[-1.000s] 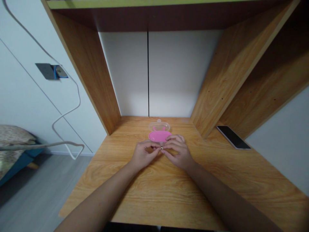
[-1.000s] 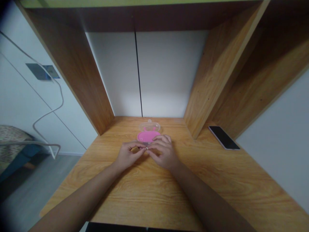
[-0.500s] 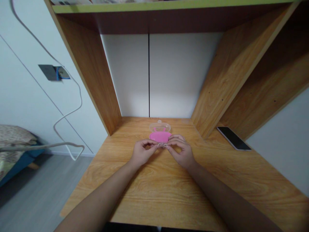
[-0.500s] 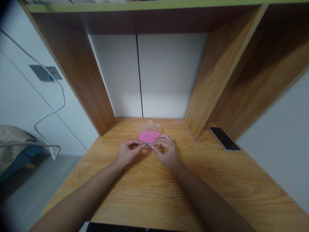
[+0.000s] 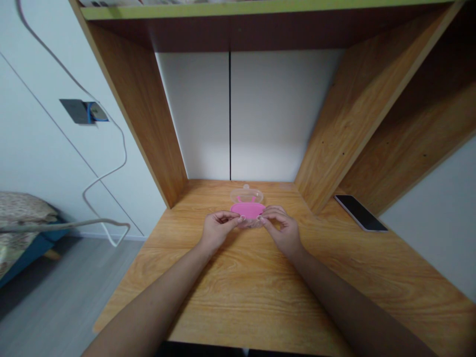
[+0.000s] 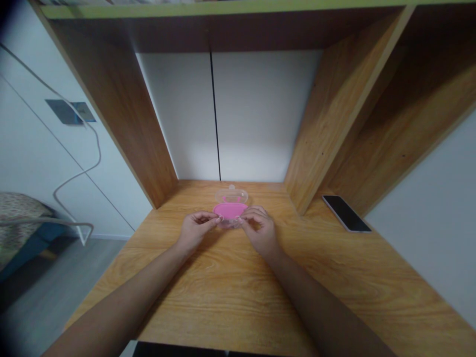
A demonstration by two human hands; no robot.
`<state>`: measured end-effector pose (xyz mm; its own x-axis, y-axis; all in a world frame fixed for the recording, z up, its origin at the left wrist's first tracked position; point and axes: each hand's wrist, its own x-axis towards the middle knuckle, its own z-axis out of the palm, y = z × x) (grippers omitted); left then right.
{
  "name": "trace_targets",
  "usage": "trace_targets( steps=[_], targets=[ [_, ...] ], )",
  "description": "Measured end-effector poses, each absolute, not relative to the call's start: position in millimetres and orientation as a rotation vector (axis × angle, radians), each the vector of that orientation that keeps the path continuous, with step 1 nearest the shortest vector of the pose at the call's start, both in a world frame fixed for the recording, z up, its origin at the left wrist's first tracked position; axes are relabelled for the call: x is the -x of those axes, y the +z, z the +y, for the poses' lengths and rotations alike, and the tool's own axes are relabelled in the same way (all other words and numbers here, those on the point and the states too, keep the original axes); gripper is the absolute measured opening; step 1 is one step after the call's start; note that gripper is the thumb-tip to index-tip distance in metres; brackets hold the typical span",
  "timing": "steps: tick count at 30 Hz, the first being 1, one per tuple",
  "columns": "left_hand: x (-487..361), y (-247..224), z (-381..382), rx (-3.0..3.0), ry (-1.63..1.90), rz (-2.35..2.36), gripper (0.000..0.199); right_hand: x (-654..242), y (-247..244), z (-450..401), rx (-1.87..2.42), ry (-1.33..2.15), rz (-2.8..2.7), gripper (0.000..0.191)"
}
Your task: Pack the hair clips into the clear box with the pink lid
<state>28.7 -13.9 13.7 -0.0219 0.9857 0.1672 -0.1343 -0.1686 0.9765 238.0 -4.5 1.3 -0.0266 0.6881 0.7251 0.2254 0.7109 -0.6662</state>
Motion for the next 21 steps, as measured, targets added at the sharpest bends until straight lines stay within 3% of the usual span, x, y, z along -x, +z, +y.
trace_targets(
  steps=[6, 21],
  targets=[
    [-29.3, 6.3, -12.4, -1.323, 1.4, 1.005, 0.046, -238.6, 4.8, -6.6, 0.777, 0.347, -1.724, 0.005],
    [-26.2, 12.8, -26.4, -1.69, 1.314, 1.002, 0.008, -235.2, 9.2, -10.1, 0.823, 0.063, -2.064, 0.01]
  ],
)
